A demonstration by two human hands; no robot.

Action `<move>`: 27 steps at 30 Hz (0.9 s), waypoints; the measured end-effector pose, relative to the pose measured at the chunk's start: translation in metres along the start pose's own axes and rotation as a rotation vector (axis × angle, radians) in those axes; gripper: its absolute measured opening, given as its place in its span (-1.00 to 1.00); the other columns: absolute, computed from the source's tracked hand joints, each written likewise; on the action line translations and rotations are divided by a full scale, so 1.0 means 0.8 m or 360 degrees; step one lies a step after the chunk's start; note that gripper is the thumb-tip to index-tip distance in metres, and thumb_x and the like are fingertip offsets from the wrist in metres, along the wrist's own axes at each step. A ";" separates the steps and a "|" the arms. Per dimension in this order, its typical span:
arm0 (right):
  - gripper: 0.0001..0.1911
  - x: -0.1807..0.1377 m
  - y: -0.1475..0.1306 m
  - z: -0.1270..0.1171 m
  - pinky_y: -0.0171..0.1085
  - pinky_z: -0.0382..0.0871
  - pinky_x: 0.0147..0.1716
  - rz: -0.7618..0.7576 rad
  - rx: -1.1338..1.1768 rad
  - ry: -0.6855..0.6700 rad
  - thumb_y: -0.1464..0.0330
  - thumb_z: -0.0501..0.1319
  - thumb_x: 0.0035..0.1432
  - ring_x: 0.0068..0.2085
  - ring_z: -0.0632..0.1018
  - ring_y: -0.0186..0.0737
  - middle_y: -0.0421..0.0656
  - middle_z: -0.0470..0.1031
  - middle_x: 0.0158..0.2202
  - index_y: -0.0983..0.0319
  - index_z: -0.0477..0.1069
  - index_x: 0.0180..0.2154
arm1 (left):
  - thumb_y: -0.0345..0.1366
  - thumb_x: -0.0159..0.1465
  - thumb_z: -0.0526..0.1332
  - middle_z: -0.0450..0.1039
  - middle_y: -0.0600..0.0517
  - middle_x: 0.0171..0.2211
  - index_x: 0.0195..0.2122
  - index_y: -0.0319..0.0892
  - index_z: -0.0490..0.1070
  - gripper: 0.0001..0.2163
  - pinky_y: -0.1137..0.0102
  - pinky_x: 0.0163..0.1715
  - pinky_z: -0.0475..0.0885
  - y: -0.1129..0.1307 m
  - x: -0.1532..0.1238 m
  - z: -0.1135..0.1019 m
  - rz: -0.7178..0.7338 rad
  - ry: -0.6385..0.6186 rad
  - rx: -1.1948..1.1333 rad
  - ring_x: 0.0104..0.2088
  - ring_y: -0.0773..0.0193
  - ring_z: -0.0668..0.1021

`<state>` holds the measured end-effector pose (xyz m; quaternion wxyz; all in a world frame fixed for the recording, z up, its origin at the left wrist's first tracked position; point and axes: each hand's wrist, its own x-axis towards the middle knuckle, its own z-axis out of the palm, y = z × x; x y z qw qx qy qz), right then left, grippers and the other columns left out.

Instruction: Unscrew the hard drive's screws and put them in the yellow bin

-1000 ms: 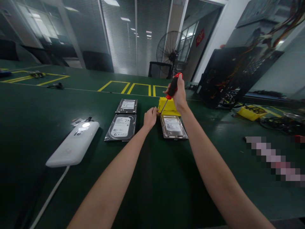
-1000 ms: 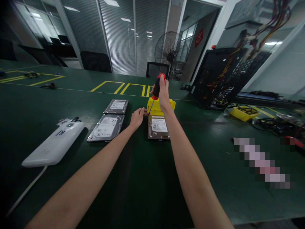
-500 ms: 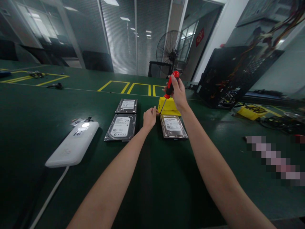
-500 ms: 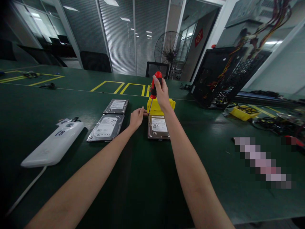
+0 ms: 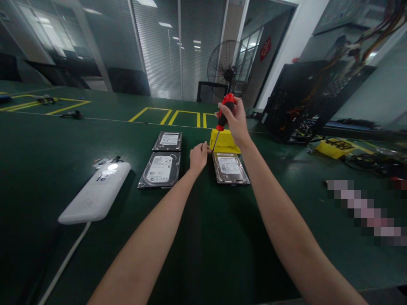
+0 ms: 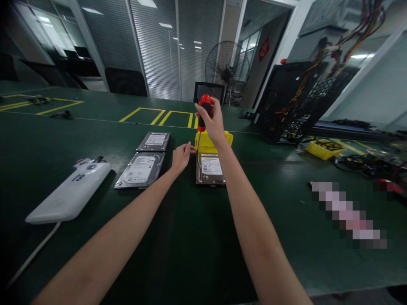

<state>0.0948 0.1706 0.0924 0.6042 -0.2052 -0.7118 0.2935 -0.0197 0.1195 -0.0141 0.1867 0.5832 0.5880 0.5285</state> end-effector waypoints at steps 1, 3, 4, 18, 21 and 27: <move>-0.46 0.000 0.000 0.001 -0.11 0.47 -0.11 -0.0011 -0.0015 -0.0010 -0.06 0.16 0.05 -0.25 0.54 -0.27 -0.15 0.35 -0.11 0.05 0.13 -0.04 | -0.20 0.40 -0.07 0.59 -0.01 -0.37 -0.34 -0.21 0.48 -0.63 0.43 -0.25 0.41 0.000 0.000 0.000 0.0012 -0.0017 0.0017 -0.29 0.23 0.62; -0.44 0.001 0.001 0.002 -0.11 0.47 -0.11 -0.0022 -0.0034 -0.0034 -0.06 0.17 0.04 -0.25 0.54 -0.27 -0.15 0.35 -0.11 0.05 0.09 -0.02 | -0.18 0.40 -0.08 0.60 0.00 -0.35 -0.31 -0.19 0.49 -0.63 0.41 -0.23 0.40 0.001 0.000 -0.002 0.0008 -0.0059 0.0055 -0.26 0.21 0.62; -0.43 0.001 0.002 0.002 -0.11 0.48 -0.11 -0.0021 -0.0036 -0.0042 -0.05 0.17 0.04 -0.26 0.54 -0.27 -0.15 0.35 -0.12 0.05 0.08 -0.02 | -0.17 0.41 -0.09 0.60 0.00 -0.33 -0.30 -0.19 0.49 -0.62 0.40 -0.22 0.40 0.002 0.000 -0.002 -0.0004 -0.0083 0.0073 -0.24 0.19 0.61; -0.44 -0.004 0.002 0.002 -0.05 0.50 -0.19 0.0117 0.0091 0.0015 -0.13 -0.04 0.13 -0.14 0.53 -0.19 -0.18 0.36 -0.17 -0.08 0.02 0.10 | 0.11 0.35 -0.21 0.57 -0.07 -0.20 -0.19 -0.15 0.49 -0.43 0.26 -0.07 0.36 -0.003 0.000 0.001 -0.0116 -0.0257 -0.0049 -0.09 0.07 0.55; -0.42 -0.002 0.003 0.000 -0.10 0.50 -0.20 0.0145 0.0077 -0.0010 -0.15 0.01 0.08 -0.15 0.52 -0.21 -0.16 0.35 -0.11 -0.04 0.07 0.05 | 0.10 0.35 -0.20 0.58 -0.06 -0.20 -0.19 -0.14 0.49 -0.44 0.24 -0.06 0.35 -0.005 0.001 0.002 -0.0122 -0.0252 -0.0067 -0.09 0.07 0.55; -0.40 0.001 -0.001 -0.001 -0.11 0.48 -0.18 0.0064 0.0033 0.0012 -0.13 0.14 0.00 -0.18 0.52 -0.22 -0.15 0.34 -0.10 0.02 0.09 -0.04 | 0.05 0.37 -0.18 0.59 -0.07 -0.28 -0.26 -0.18 0.51 -0.45 0.32 -0.12 0.39 0.003 -0.003 0.000 -0.0092 -0.0122 -0.0101 -0.19 0.14 0.59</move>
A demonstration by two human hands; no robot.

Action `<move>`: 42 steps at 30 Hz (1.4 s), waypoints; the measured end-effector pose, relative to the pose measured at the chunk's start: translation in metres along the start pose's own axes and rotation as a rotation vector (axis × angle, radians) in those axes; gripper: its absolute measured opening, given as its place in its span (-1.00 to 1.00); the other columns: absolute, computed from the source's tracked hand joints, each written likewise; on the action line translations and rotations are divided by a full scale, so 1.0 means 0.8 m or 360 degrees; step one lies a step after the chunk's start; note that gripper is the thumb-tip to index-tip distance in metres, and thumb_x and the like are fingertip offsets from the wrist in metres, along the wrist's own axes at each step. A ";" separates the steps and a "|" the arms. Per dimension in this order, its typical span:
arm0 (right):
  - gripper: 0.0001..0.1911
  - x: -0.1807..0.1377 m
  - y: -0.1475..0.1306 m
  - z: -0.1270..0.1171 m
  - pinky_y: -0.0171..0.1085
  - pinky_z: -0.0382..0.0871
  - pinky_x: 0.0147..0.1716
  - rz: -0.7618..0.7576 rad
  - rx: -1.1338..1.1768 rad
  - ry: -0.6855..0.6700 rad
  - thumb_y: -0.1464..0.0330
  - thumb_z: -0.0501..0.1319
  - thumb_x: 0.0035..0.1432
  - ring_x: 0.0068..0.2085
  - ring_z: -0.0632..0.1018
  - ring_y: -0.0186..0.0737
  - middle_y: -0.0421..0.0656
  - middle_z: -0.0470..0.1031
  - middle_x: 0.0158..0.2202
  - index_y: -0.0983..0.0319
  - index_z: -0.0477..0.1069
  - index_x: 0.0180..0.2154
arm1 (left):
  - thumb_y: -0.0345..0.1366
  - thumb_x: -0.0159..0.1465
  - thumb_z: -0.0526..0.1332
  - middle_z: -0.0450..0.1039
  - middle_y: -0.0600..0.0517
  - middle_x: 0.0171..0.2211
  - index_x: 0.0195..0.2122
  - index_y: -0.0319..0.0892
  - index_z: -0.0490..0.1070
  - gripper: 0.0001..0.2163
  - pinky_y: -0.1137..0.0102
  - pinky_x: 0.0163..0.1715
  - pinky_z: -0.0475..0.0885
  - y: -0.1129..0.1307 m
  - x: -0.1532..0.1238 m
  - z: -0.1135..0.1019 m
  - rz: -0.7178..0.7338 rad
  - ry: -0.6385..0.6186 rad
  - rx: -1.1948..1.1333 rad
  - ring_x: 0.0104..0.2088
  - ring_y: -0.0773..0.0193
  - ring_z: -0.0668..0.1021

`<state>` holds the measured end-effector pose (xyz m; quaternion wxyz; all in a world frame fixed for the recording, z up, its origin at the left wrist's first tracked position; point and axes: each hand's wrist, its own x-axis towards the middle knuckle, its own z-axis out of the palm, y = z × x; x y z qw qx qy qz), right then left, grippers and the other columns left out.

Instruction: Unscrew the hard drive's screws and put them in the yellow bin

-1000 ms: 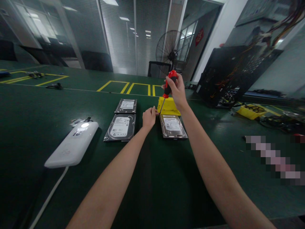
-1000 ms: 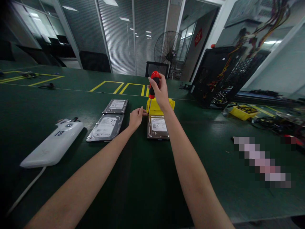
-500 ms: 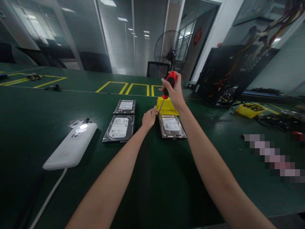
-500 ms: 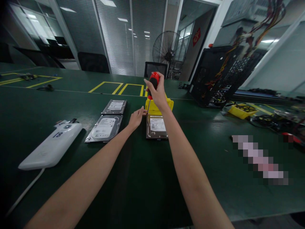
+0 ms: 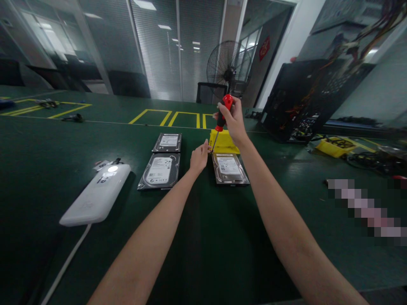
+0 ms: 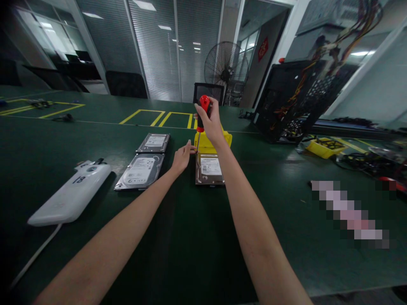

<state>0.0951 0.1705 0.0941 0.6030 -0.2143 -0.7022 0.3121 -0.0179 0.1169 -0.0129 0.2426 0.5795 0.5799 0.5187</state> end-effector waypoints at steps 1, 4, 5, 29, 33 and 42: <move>-0.40 0.000 0.000 0.001 -0.12 0.47 -0.17 0.0005 -0.0001 0.0009 -0.12 0.15 -0.01 -0.19 0.53 -0.23 -0.16 0.34 -0.12 0.02 0.08 -0.04 | 0.03 0.37 -0.17 0.59 -0.06 -0.31 -0.29 -0.18 0.51 -0.46 0.34 -0.13 0.39 0.002 -0.001 0.000 0.0010 0.0039 -0.0001 -0.21 0.15 0.60; -0.38 -0.001 0.003 0.002 -0.13 0.47 -0.16 0.0018 0.0013 0.0014 -0.09 0.18 -0.01 -0.24 0.54 -0.25 -0.19 0.36 -0.20 0.02 0.03 -0.02 | -0.02 0.39 -0.15 0.59 -0.04 -0.36 -0.34 -0.20 0.51 -0.48 0.36 -0.16 0.39 0.004 -0.001 -0.002 0.0024 0.0115 0.0015 -0.25 0.17 0.61; -0.37 -0.001 0.004 0.002 -0.12 0.47 -0.17 0.0013 0.0017 0.0018 -0.08 0.19 0.00 -0.27 0.54 -0.25 -0.20 0.36 -0.23 0.02 0.01 -0.01 | -0.02 0.39 -0.15 0.59 -0.04 -0.37 -0.34 -0.21 0.51 -0.49 0.36 -0.15 0.39 0.004 -0.001 -0.002 0.0023 0.0119 0.0026 -0.26 0.17 0.61; -0.45 -0.002 0.001 0.001 -0.10 0.49 -0.23 -0.0052 0.0025 0.0104 -0.14 0.09 0.03 -0.13 0.53 -0.17 -0.17 0.35 -0.16 0.03 0.09 -0.07 | -0.05 0.40 -0.14 0.59 -0.06 -0.29 -0.26 -0.20 0.50 -0.53 0.37 -0.19 0.40 0.009 -0.004 -0.003 -0.0024 0.0004 0.0063 -0.21 0.15 0.60; -0.40 0.000 0.001 -0.001 -0.12 0.49 -0.25 -0.0010 -0.0005 0.0108 -0.14 0.14 -0.02 -0.17 0.54 -0.18 -0.17 0.35 -0.16 0.02 0.05 -0.07 | -0.08 0.41 -0.14 0.59 -0.05 -0.33 -0.30 -0.21 0.49 -0.53 0.40 -0.22 0.42 0.008 -0.003 -0.002 0.0007 0.0053 0.0019 -0.28 0.20 0.62; -0.38 -0.005 -0.001 0.003 -0.13 0.47 -0.31 -0.0045 -0.0046 0.0006 -0.15 0.08 0.02 -0.27 0.51 -0.22 -0.18 0.34 -0.23 -0.03 -0.01 0.02 | -0.07 0.40 -0.13 0.59 -0.07 -0.34 -0.32 -0.21 0.48 -0.54 0.41 -0.25 0.43 0.008 -0.003 -0.003 0.0003 0.0053 -0.0017 -0.30 0.21 0.62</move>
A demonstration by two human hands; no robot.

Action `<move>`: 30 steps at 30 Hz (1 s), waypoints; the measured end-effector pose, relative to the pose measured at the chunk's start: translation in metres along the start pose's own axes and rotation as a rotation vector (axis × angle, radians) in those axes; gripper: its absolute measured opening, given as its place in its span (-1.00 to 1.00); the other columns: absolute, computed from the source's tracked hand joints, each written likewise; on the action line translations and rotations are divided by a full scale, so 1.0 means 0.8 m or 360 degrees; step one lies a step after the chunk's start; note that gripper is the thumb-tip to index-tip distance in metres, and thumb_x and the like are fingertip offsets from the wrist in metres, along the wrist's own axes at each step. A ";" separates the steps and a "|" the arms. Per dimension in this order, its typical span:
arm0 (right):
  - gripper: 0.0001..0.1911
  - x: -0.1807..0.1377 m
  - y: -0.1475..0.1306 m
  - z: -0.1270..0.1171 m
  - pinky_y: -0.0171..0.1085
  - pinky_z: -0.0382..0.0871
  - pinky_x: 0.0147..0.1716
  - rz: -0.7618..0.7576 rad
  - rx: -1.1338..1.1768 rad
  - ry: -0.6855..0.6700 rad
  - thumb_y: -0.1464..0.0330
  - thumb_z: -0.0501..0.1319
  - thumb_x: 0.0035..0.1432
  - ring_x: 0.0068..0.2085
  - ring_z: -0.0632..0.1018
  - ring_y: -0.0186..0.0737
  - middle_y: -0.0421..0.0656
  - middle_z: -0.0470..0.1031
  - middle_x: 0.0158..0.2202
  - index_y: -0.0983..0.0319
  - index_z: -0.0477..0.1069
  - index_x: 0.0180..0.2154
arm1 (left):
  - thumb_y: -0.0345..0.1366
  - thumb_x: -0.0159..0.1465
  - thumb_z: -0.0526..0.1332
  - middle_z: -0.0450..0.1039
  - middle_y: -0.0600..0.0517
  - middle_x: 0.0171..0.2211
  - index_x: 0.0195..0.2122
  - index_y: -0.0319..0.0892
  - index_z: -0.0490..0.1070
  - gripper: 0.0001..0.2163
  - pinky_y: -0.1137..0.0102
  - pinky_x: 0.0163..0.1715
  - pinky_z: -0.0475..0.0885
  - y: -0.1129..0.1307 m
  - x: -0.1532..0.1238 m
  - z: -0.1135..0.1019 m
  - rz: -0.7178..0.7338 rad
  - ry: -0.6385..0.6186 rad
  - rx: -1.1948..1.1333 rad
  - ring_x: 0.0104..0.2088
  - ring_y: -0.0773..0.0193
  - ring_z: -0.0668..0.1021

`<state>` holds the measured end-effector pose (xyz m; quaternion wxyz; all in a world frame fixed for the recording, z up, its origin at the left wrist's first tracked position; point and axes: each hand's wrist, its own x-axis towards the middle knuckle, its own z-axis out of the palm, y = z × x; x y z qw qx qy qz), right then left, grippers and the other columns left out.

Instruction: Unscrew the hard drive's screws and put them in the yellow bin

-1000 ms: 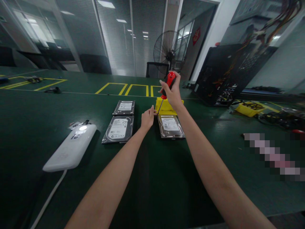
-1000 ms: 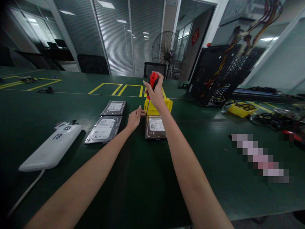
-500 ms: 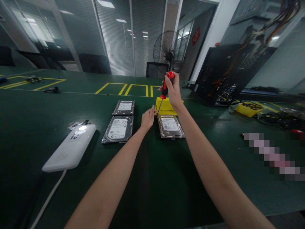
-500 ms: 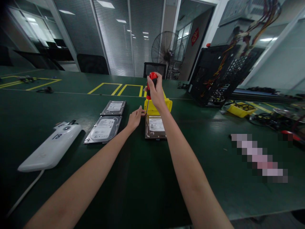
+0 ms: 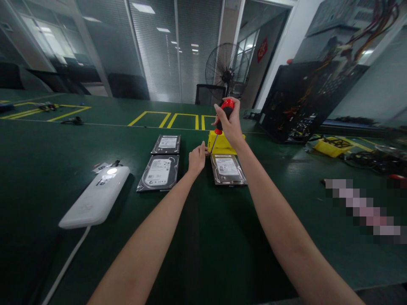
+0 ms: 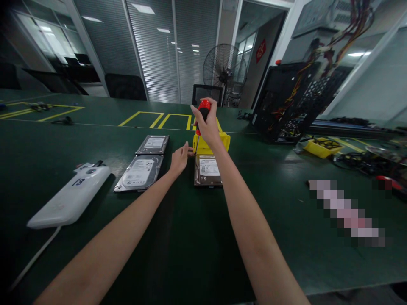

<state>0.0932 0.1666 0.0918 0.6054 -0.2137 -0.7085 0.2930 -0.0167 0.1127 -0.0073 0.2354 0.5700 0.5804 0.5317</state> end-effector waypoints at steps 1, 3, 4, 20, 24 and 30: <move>-0.40 0.000 -0.001 0.000 -0.13 0.47 -0.30 0.0009 0.0023 -0.0013 -0.16 0.05 0.04 -0.25 0.51 -0.22 -0.18 0.34 -0.22 -0.03 0.00 0.02 | -0.06 0.40 -0.13 0.59 -0.08 -0.34 -0.32 -0.22 0.48 -0.54 0.39 -0.24 0.43 -0.001 0.001 0.000 0.0000 -0.0003 0.0007 -0.29 0.19 0.62; -0.44 0.001 -0.001 -0.002 -0.13 0.48 -0.29 0.0043 0.0086 -0.0035 -0.17 -0.04 0.09 -0.22 0.52 -0.22 -0.18 0.34 -0.22 -0.03 0.02 0.01 | -0.05 0.40 -0.14 0.59 -0.09 -0.35 -0.32 -0.22 0.48 -0.52 0.36 -0.22 0.43 -0.003 0.002 0.001 0.0006 -0.0008 0.0037 -0.28 0.17 0.62; -0.46 0.001 -0.001 -0.003 -0.14 0.48 -0.30 0.0064 0.0114 -0.0046 -0.16 -0.07 0.11 -0.20 0.52 -0.21 -0.18 0.34 -0.22 -0.03 0.04 0.01 | -0.04 0.40 -0.15 0.59 -0.09 -0.34 -0.32 -0.22 0.48 -0.51 0.35 -0.21 0.43 -0.004 0.002 0.001 0.0013 -0.0009 0.0052 -0.27 0.17 0.62; -0.46 0.003 -0.017 -0.022 -0.28 0.47 -0.29 0.0080 0.0166 -0.0056 -0.02 0.23 0.00 -0.40 0.49 -0.39 -0.28 0.36 -0.38 0.12 0.08 -0.14 | -0.04 0.40 -0.15 0.59 -0.07 -0.31 -0.30 -0.23 0.50 -0.49 0.38 -0.18 0.40 0.001 0.000 -0.002 -0.0033 -0.0049 0.0119 -0.22 0.16 0.60; -0.48 0.002 -0.012 -0.028 -0.21 0.46 -0.25 -0.0012 0.0055 -0.0107 -0.01 0.17 0.08 -0.37 0.48 -0.34 -0.23 0.34 -0.32 0.08 0.05 -0.04 | -0.03 0.40 -0.17 0.57 -0.07 -0.30 -0.29 -0.23 0.52 -0.47 0.34 -0.16 0.38 0.002 0.000 -0.002 -0.0018 -0.0035 0.0131 -0.20 0.15 0.58; -0.48 -0.001 -0.009 -0.038 -0.08 0.44 -0.18 -0.0129 -0.0155 -0.0209 -0.04 0.00 0.19 -0.29 0.49 -0.26 -0.16 0.32 -0.19 -0.01 -0.01 0.11 | 0.06 0.37 -0.20 0.43 -0.14 -0.13 -0.30 -0.20 0.55 -0.40 0.26 -0.02 0.31 -0.003 0.001 0.001 0.0058 0.0087 0.0250 -0.02 0.09 0.46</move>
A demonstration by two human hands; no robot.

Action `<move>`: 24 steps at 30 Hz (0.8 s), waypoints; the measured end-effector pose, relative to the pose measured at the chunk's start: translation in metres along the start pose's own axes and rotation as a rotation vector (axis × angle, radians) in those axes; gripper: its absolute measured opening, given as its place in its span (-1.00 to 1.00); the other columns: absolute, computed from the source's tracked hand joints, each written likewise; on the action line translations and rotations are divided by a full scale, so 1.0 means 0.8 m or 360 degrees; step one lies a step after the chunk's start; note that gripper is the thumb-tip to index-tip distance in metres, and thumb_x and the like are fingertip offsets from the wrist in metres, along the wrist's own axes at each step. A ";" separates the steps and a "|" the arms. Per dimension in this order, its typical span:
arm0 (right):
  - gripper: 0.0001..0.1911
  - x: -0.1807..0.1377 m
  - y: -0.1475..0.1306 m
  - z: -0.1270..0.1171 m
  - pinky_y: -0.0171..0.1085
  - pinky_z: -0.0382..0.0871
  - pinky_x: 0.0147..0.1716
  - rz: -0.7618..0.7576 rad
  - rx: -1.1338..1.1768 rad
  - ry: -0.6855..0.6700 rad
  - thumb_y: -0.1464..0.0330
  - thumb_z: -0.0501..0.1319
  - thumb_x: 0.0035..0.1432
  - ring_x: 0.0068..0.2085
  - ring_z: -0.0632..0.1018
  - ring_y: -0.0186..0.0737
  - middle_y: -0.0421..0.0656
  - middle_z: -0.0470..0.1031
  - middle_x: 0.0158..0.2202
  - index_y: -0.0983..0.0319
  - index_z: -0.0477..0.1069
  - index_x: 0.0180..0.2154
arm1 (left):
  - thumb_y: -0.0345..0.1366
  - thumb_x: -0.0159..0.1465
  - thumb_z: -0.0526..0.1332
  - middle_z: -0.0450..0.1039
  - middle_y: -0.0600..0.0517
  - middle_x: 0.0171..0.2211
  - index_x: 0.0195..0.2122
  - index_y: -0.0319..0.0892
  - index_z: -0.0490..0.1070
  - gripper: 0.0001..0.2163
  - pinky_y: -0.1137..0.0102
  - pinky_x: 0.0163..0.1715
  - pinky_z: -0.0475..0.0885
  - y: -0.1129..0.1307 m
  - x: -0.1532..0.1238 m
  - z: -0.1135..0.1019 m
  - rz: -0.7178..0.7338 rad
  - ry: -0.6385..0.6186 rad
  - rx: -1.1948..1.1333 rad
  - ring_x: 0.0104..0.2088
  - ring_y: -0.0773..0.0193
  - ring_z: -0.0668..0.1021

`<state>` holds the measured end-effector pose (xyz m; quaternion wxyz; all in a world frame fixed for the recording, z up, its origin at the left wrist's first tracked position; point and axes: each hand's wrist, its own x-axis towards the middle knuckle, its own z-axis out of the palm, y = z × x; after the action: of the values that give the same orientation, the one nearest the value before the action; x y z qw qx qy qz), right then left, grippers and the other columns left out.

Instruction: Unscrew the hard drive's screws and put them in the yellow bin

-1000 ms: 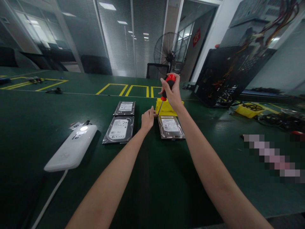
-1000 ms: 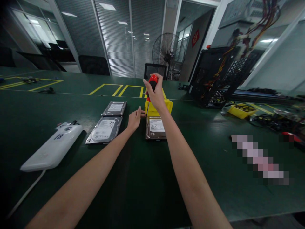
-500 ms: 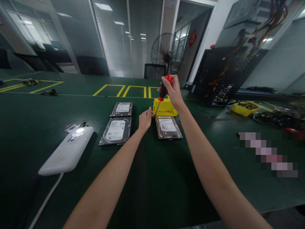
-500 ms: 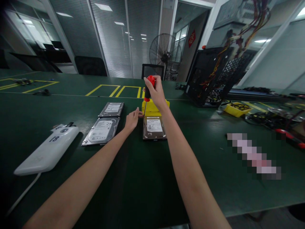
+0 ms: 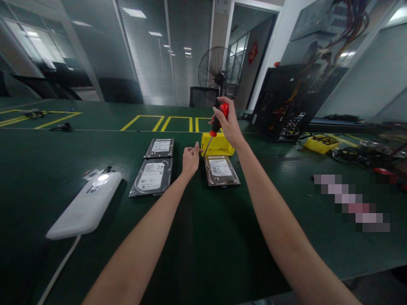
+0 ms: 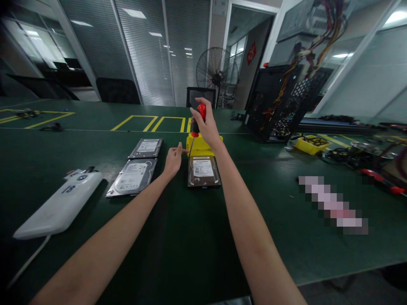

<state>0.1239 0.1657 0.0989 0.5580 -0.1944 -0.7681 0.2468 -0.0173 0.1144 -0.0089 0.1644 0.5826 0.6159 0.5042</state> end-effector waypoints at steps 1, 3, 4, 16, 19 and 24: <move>-0.49 0.000 -0.001 0.000 -0.09 0.45 -0.17 0.0015 0.0010 -0.0002 -0.03 0.01 0.18 -0.30 0.48 -0.27 -0.17 0.33 -0.22 0.01 0.02 0.09 | 0.06 0.37 -0.21 0.41 -0.14 -0.10 -0.30 -0.20 0.55 -0.40 0.27 0.01 0.30 0.000 0.000 0.001 0.0016 -0.0002 -0.0017 0.01 0.10 0.44; -0.53 0.001 -0.003 0.001 -0.11 0.46 -0.18 0.0033 0.0052 0.0017 -0.02 0.03 0.18 -0.32 0.47 -0.28 -0.19 0.32 -0.28 0.04 0.07 0.04 | 0.06 0.38 -0.22 0.41 -0.11 -0.05 -0.29 -0.19 0.55 -0.40 0.27 0.04 0.28 0.000 0.000 0.001 0.0029 -0.0027 -0.0079 0.04 0.11 0.42; -0.54 0.001 -0.004 0.002 -0.12 0.46 -0.20 0.0041 0.0075 0.0022 -0.02 0.04 0.18 -0.33 0.47 -0.29 -0.20 0.31 -0.31 0.05 0.08 0.01 | 0.07 0.37 -0.23 0.41 -0.10 -0.03 -0.29 -0.18 0.55 -0.39 0.26 0.04 0.28 0.001 0.000 0.001 0.0020 -0.0049 -0.0108 0.04 0.10 0.42; -0.47 -0.002 -0.008 0.006 -0.10 0.46 -0.20 0.0149 0.0144 0.0047 -0.09 -0.09 0.19 -0.23 0.49 -0.24 -0.15 0.34 -0.25 0.04 0.00 0.08 | 0.12 0.34 -0.29 0.51 -0.12 -0.12 -0.28 -0.18 0.56 -0.32 0.22 -0.03 0.32 0.004 -0.004 -0.003 -0.0090 -0.0105 -0.0108 -0.06 0.04 0.50; -0.46 -0.002 -0.010 0.007 -0.14 0.46 -0.25 0.0161 0.0125 0.0042 -0.10 -0.07 0.17 -0.23 0.48 -0.25 -0.15 0.32 -0.24 0.05 0.01 0.07 | 0.10 0.35 -0.29 0.52 -0.13 -0.14 -0.29 -0.20 0.56 -0.32 0.22 -0.04 0.32 0.003 -0.002 -0.002 -0.0085 -0.0100 -0.0107 -0.09 0.04 0.51; -0.47 0.001 -0.008 0.008 -0.19 0.47 -0.30 0.0148 0.0074 0.0038 -0.11 -0.05 0.16 -0.28 0.48 -0.30 -0.16 0.31 -0.23 0.06 0.05 0.02 | 0.11 0.35 -0.27 0.53 -0.12 -0.16 -0.30 -0.19 0.56 -0.33 0.22 -0.08 0.33 -0.001 0.000 -0.001 -0.0084 -0.0093 -0.0131 -0.11 0.03 0.52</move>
<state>0.1176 0.1601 0.1015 0.5594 -0.2196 -0.7456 0.2879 -0.0183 0.1139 -0.0088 0.2193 0.5733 0.6049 0.5073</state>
